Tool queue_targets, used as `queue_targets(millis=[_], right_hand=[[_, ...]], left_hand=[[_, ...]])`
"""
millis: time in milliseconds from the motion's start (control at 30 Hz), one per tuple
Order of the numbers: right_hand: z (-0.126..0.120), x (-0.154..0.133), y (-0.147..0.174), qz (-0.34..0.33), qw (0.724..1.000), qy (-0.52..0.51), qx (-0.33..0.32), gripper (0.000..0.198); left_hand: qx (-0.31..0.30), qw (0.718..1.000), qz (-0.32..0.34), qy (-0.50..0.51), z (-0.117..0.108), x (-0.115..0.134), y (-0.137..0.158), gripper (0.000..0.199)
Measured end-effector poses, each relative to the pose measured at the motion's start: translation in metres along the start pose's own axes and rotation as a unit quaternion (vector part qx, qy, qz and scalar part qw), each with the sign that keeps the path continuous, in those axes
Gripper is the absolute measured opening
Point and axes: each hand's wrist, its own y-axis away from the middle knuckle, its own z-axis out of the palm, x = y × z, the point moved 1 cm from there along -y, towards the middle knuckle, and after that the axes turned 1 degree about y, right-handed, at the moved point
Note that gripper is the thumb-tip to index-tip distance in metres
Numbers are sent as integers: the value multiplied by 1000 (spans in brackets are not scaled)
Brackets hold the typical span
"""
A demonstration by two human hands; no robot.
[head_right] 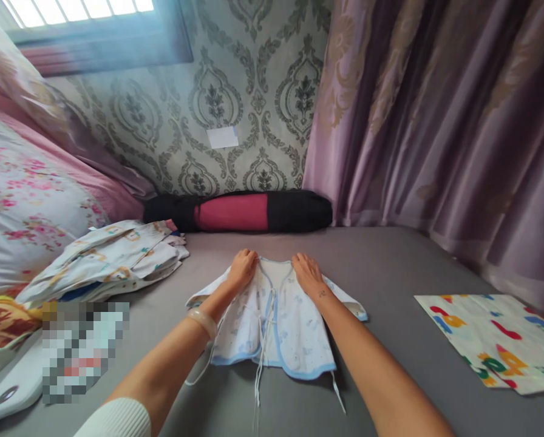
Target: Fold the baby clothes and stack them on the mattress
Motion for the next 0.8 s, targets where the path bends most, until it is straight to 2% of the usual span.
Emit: queue_targets(millis=[167,267,367,467,600,733,800], right_hand=[[6,-1,-9,1,1000,30,5,35],[10,-2,-10,17,1000,18,-15,33],[6,7,-11,42,997,-44,-43,30],[-4,30,-10,75,985,-134,-75,37],[-22,77,15,96,954,-258,-120,49],[-39,114,69,140,882,-413,-178,55],[-44,121,95,137,875,-424,-191,53]], left_hand=[[3,1000,-15,-22,5,2,-7,29],[-26,999,-26,-29,6,4,-4,29],[-64,996,-59,-31,1,1,-1,31],[-72,991,-109,0,-12,-17,3,46],[-116,972,-178,100,-34,-61,22,56],[-109,952,-194,210,-62,-98,66,65],[-121,937,-199,259,-78,-106,92,68]])
